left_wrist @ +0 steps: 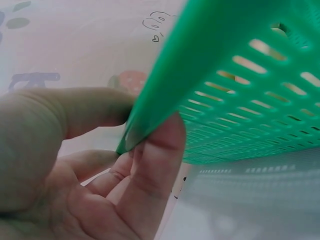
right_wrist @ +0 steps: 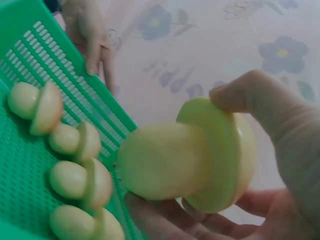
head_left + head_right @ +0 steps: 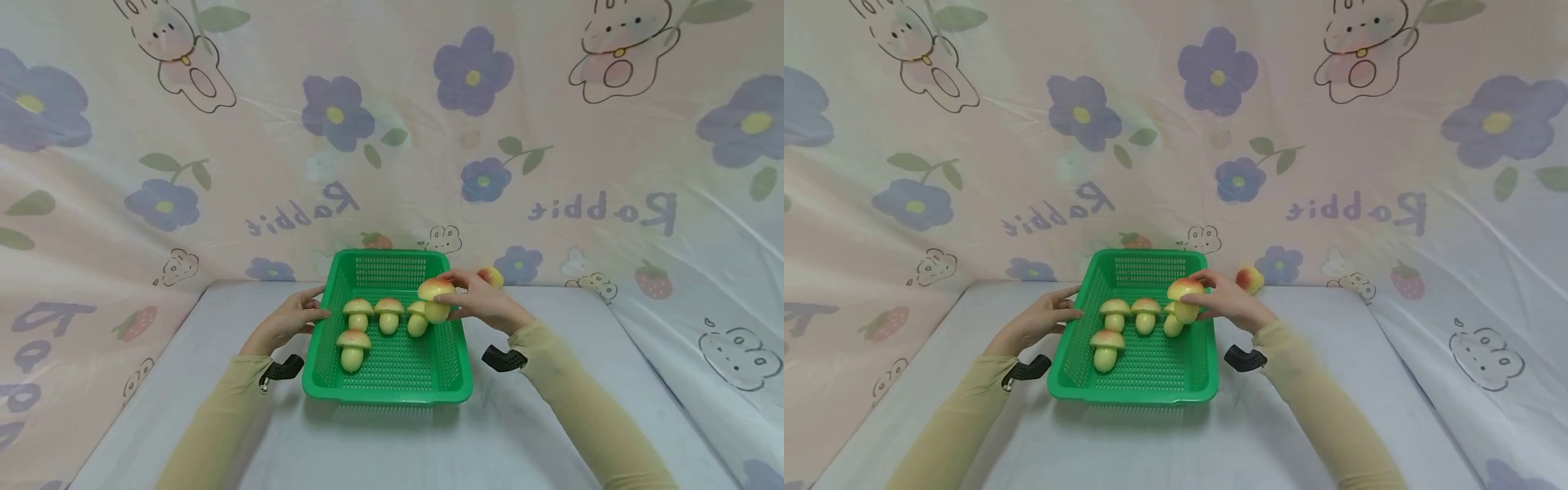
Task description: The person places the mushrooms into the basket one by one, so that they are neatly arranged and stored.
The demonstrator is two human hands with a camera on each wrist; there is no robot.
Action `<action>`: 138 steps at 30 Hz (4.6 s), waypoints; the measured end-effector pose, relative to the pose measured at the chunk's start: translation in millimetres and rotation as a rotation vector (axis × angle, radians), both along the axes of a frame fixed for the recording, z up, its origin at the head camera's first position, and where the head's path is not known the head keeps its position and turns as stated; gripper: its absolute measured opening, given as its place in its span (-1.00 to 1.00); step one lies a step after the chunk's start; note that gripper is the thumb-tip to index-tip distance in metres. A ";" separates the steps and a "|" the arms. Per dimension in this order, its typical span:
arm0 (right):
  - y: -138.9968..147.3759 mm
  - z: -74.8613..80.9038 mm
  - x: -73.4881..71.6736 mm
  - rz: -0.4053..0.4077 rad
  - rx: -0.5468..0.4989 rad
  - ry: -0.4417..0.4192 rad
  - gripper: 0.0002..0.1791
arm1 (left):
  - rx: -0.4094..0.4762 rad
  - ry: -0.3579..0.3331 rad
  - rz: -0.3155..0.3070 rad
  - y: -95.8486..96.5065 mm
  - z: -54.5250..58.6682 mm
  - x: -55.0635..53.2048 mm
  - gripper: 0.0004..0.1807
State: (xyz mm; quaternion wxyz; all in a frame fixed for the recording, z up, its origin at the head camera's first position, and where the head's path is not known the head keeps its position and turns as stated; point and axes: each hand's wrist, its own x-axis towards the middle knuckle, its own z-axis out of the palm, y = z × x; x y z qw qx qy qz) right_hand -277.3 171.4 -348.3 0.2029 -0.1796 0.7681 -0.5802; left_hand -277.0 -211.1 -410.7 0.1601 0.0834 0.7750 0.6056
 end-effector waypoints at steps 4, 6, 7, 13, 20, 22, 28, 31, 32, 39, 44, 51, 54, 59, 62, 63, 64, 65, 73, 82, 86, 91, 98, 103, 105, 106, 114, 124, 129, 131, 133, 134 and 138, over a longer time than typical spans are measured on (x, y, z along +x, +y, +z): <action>-18.1 -3.4 1.9 0.028 0.025 -0.018 -0.36 | -0.013 -0.002 0.002 0.9 0.6 -0.7 -0.20; -26.2 -4.4 2.9 0.041 0.039 -0.023 -0.37 | -0.016 0.000 -0.001 1.4 1.3 -0.5 -0.20; -29.6 -5.1 3.2 0.047 0.044 -0.028 -0.37 | -0.018 0.001 -0.004 1.6 1.8 -0.2 -0.19; -44.5 -5.2 4.3 0.079 0.066 -0.065 -0.35 | -0.006 -0.009 -0.013 1.2 3.3 1.2 -0.18; -55.8 -6.4 0.0 0.117 0.121 -0.091 -0.42 | -0.001 -0.014 -0.017 0.3 2.9 1.5 -0.19; -58.4 -8.4 -1.8 0.122 0.129 -0.108 -0.44 | 0.000 -0.017 -0.018 -0.3 1.4 0.7 -0.19; -65.6 -17.1 -6.4 0.115 0.193 -0.140 -0.41 | 0.010 -0.022 -0.017 0.9 1.1 1.2 -0.19; -70.7 -21.9 -6.5 0.120 0.235 -0.120 -0.42 | 0.009 -0.017 -0.022 1.7 3.1 3.2 -0.20; -72.4 -23.3 -6.1 0.122 0.243 -0.112 -0.43 | 0.008 -0.018 -0.021 1.9 3.4 3.6 -0.20; -80.0 -31.4 -6.3 0.123 0.336 -0.048 -0.46 | 0.006 -0.020 -0.020 0.7 0.0 1.4 -0.20; -84.4 -38.9 -7.1 0.111 0.435 -0.001 -0.46 | 0.008 -0.025 -0.018 0.2 0.1 2.5 -0.18; -87.0 -45.5 -5.0 0.120 0.478 0.002 -0.55 | 0.008 -0.022 -0.024 -0.3 0.9 4.9 -0.18; -87.4 -47.3 -5.5 0.118 0.466 -0.013 -0.55 | 0.014 -0.028 -0.010 0.3 1.3 5.5 -0.18; -88.9 -48.8 -5.7 0.144 0.476 -0.008 -0.70 | 0.012 -0.027 -0.007 0.5 -0.1 5.0 -0.19; -89.7 -48.4 -4.2 0.159 0.489 -0.006 -0.71 | 0.008 -0.027 -0.011 0.5 -1.5 4.1 -0.19; -89.9 -47.9 -3.5 0.161 0.492 -0.006 -0.70 | 0.008 -0.029 -0.009 0.6 -1.9 3.9 -0.19; -90.1 -47.6 -3.1 0.162 0.497 -0.007 -0.69 | 0.005 -0.033 -0.004 0.8 -2.1 3.5 -0.19; -90.3 -47.3 -2.7 0.161 0.500 -0.005 -0.68 | 0.003 -0.032 -0.006 0.8 -2.2 3.3 -0.18; -90.6 -51.9 -0.9 0.132 0.511 -0.021 -0.66 | 0.002 -0.033 0.001 1.9 -0.7 3.0 -0.18; -88.7 -54.4 -1.8 0.124 0.500 -0.022 -0.62 | 0.002 -0.026 0.009 2.0 1.2 2.0 -0.18; -89.5 -53.5 -1.2 0.130 0.496 -0.024 -0.64 | 0.001 -0.033 0.008 1.8 1.3 2.5 -0.19; -90.3 -53.4 -0.7 0.114 0.488 -0.032 -0.62 | -0.003 -0.028 0.006 2.2 0.6 1.8 -0.18; -89.8 -55.3 -2.5 0.115 0.465 -0.037 -0.66 | -0.019 -0.029 0.007 3.0 2.3 1.6 -0.18; -86.9 -55.1 -4.8 0.125 0.445 -0.045 -0.66 | -0.018 -0.036 0.003 2.7 2.4 2.1 -0.18; -84.4 -54.3 -6.4 0.126 0.431 -0.058 -0.66 | -0.015 -0.038 0.001 2.6 2.7 2.2 -0.18; -82.9 -53.7 -7.3 0.127 0.425 -0.061 -0.67 | -0.014 -0.038 0.001 2.7 2.8 2.4 -0.19; -74.0 -45.6 -10.6 0.110 0.379 -0.114 -0.58 | -0.014 -0.030 -0.001 2.4 4.3 2.5 -0.18; -60.0 -28.9 -7.2 0.097 0.291 -0.138 -0.46 | 0.000 -0.049 0.011 2.4 2.0 0.9 -0.19; -44.1 -19.7 -4.9 0.133 0.200 -0.142 -0.40 | -0.007 -0.043 0.006 0.4 1.1 0.2 -0.19; -36.4 -17.6 -4.5 0.148 0.156 -0.138 -0.40 | -0.013 -0.039 0.010 0.1 1.5 0.6 -0.19; -28.0 -16.0 -4.4 0.158 0.121 -0.134 -0.40 | -0.013 -0.039 0.013 0.4 1.8 0.9 -0.19; -24.0 -14.9 -3.8 0.162 0.103 -0.132 -0.41 | -0.014 -0.041 0.016 0.8 1.9 1.1 -0.19; -7.4 -11.7 -1.1 0.166 0.047 -0.118 -0.42 | -0.013 -0.044 0.018 2.3 1.6 1.2 -0.18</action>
